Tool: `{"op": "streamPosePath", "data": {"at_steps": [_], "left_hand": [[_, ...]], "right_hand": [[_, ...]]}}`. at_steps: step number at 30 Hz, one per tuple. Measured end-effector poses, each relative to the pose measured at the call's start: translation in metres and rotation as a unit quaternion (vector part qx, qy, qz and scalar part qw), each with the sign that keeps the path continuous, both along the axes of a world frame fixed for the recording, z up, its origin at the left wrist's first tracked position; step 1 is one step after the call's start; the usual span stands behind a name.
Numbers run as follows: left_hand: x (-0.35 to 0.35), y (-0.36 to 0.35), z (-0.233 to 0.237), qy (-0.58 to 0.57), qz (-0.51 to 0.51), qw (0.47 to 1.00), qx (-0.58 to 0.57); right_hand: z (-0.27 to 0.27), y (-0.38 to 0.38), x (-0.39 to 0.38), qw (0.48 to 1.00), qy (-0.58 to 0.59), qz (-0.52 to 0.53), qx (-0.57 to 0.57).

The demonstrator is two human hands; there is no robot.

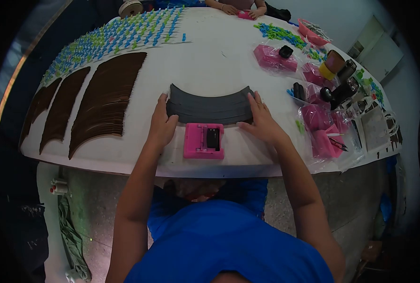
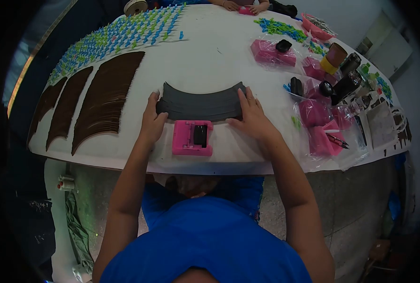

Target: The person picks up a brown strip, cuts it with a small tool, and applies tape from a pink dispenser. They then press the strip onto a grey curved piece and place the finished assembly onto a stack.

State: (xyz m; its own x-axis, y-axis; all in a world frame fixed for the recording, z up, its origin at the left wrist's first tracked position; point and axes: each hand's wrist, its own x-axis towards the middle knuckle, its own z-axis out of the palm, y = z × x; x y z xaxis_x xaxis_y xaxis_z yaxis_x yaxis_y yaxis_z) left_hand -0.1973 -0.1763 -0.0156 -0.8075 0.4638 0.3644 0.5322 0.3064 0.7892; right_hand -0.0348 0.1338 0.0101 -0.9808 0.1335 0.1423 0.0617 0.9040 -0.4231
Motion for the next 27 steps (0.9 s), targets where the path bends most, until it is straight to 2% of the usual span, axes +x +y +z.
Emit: {"op": "streamPosePath", "data": {"at_steps": [1,3,4,6,8,10,12,13,15,19,21,27], "left_hand": [[0.000,0.001,-0.001,0.008,0.009,1.000,0.002],[-0.006,0.002,-0.005,0.016,0.019,1.000,0.005],[-0.016,0.004,-0.009,0.015,0.016,0.999,0.031],[-0.028,0.010,-0.015,0.013,0.012,0.998,0.057],[-0.034,0.016,-0.015,-0.032,0.013,0.993,0.111],[-0.031,0.016,-0.012,-0.020,0.006,0.996,0.089],[-0.027,0.013,-0.008,-0.012,0.004,0.998,0.065],[-0.023,0.013,-0.004,-0.009,0.000,0.998,0.062],[-0.018,0.011,-0.002,-0.009,-0.004,0.998,0.057],[-0.017,0.011,0.000,-0.004,0.005,0.999,0.041],[-0.016,0.011,0.001,-0.006,0.004,0.999,0.037],[-0.016,0.011,0.001,-0.010,-0.001,1.000,0.024]], "right_hand": [[-0.004,0.008,-0.003,1.000,0.000,0.000,0.000],[-0.018,0.033,-0.021,0.992,0.047,-0.001,-0.118],[-0.021,0.040,-0.032,0.992,0.047,-0.001,-0.118],[-0.027,0.054,-0.054,0.936,0.096,-0.017,-0.337],[-0.033,0.062,-0.071,0.949,0.090,-0.021,-0.302],[-0.027,0.058,-0.078,0.960,0.087,-0.021,-0.266],[-0.025,0.050,-0.078,0.985,0.038,-0.033,-0.166],[-0.023,0.045,-0.077,0.985,0.035,-0.031,-0.166],[-0.023,0.036,-0.074,0.976,0.041,-0.022,-0.214],[-0.023,0.029,-0.068,0.972,0.053,-0.009,-0.229],[-0.021,0.030,-0.066,0.946,0.082,-0.002,-0.313],[-0.019,0.024,-0.066,0.916,0.106,-0.019,-0.387]]}}
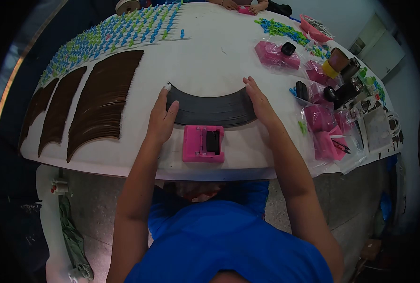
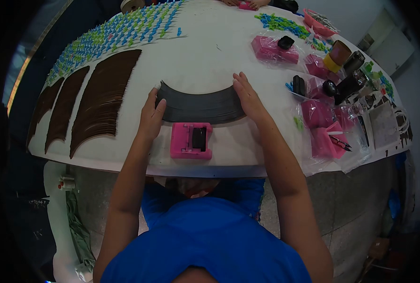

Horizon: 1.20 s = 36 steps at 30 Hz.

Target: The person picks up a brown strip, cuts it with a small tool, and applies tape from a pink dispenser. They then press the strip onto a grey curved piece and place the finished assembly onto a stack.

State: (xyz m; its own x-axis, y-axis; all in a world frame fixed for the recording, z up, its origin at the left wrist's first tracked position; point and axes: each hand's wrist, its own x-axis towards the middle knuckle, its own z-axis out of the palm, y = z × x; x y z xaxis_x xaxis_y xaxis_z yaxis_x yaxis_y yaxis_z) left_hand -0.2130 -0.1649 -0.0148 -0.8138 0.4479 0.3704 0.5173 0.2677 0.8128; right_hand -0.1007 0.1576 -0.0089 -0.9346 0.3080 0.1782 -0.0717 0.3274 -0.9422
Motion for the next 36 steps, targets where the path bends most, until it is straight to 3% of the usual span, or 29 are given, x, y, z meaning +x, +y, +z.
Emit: {"op": "streamPosePath", "data": {"at_steps": [9,16,18,19,21,22,24,29,36], "left_hand": [[0.003,0.001,-0.002,0.021,0.024,0.999,-0.001],[-0.004,0.003,-0.009,0.022,0.053,0.996,0.064],[-0.004,0.003,-0.009,0.020,0.056,0.996,0.068],[-0.003,0.003,-0.009,0.020,0.061,0.995,0.071],[-0.003,0.003,-0.009,0.018,0.062,0.995,0.074],[-0.004,0.003,-0.010,0.020,0.060,0.996,0.068],[-0.004,0.004,-0.011,0.018,0.056,0.996,0.064],[0.005,0.005,0.003,0.049,0.090,0.994,-0.043],[0.008,0.006,0.002,0.061,0.102,0.991,-0.054]], "right_hand": [[0.002,0.007,0.008,0.999,0.017,0.006,-0.052],[0.019,0.013,0.032,0.999,0.022,0.015,-0.033],[0.023,0.016,0.043,0.996,-0.026,0.002,0.087],[0.025,0.013,0.051,0.996,-0.026,0.000,0.088],[0.029,0.004,0.071,0.952,-0.002,-0.017,0.306],[0.026,-0.002,0.078,0.952,-0.003,-0.020,0.307],[0.023,-0.012,0.087,0.905,0.060,0.004,0.422],[0.019,-0.017,0.089,0.896,0.081,-0.016,0.436],[0.015,-0.020,0.089,0.908,0.055,-0.044,0.413]]}}
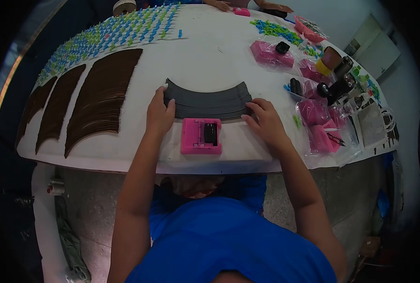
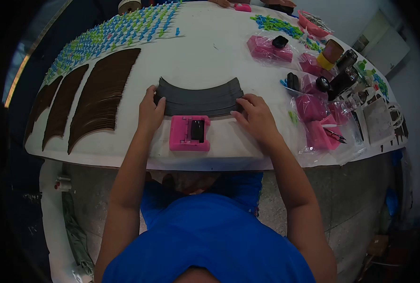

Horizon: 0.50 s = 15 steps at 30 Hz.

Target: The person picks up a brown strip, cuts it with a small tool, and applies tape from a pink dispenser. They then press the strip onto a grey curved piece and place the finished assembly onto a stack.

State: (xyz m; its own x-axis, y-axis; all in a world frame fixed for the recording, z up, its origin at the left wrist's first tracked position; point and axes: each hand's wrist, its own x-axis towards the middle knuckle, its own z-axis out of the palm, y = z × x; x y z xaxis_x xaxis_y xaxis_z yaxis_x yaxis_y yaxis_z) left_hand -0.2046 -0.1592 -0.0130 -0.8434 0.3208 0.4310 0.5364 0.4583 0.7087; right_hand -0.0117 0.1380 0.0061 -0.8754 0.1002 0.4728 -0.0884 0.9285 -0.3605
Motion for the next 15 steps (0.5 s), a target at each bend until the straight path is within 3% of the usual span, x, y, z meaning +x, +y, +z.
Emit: {"op": "streamPosePath", "data": {"at_steps": [3,9,12,14,15], "left_hand": [[-0.004,-0.002,-0.002,-0.013,0.007,1.000,0.008],[-0.015,-0.002,-0.018,0.023,0.000,0.998,0.063],[-0.011,-0.002,-0.011,-0.023,-0.003,0.999,0.039],[-0.009,0.002,-0.009,0.104,-0.032,0.989,-0.101],[-0.009,0.004,-0.009,0.108,-0.038,0.988,-0.100]], "right_hand": [[0.005,-0.005,0.001,0.996,0.007,0.031,0.084],[-0.007,0.000,-0.002,0.998,0.036,0.025,0.049],[-0.007,-0.002,-0.001,0.999,0.028,0.009,0.038],[-0.010,-0.003,0.000,0.999,0.031,0.006,0.037],[-0.010,-0.003,0.000,0.999,0.034,0.004,0.037]]}}
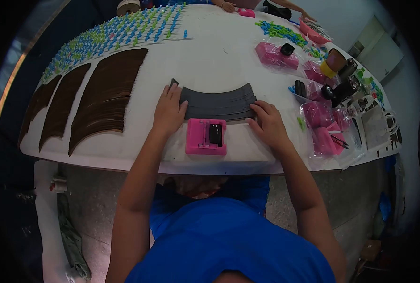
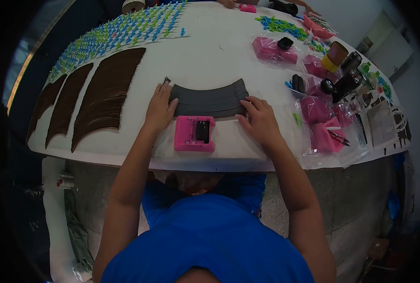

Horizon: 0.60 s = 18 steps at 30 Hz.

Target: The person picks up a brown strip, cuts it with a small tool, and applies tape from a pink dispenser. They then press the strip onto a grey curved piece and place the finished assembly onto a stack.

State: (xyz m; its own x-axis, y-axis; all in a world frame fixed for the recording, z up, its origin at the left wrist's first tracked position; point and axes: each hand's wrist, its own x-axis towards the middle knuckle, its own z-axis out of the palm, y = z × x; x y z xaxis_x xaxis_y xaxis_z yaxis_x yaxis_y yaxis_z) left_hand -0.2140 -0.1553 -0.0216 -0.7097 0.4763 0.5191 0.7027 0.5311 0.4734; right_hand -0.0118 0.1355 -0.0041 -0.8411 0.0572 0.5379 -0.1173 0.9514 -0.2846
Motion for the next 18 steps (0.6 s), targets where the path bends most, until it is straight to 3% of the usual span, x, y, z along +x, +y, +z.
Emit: {"op": "streamPosePath", "data": {"at_steps": [2,18], "left_hand": [[-0.002,0.001,0.003,0.023,0.006,0.985,-0.172],[-0.006,0.001,-0.006,0.027,0.041,0.987,-0.153]], "right_hand": [[0.001,0.000,0.000,1.000,0.002,-0.007,0.002],[-0.006,0.004,0.003,1.000,0.003,0.002,-0.031]]}}
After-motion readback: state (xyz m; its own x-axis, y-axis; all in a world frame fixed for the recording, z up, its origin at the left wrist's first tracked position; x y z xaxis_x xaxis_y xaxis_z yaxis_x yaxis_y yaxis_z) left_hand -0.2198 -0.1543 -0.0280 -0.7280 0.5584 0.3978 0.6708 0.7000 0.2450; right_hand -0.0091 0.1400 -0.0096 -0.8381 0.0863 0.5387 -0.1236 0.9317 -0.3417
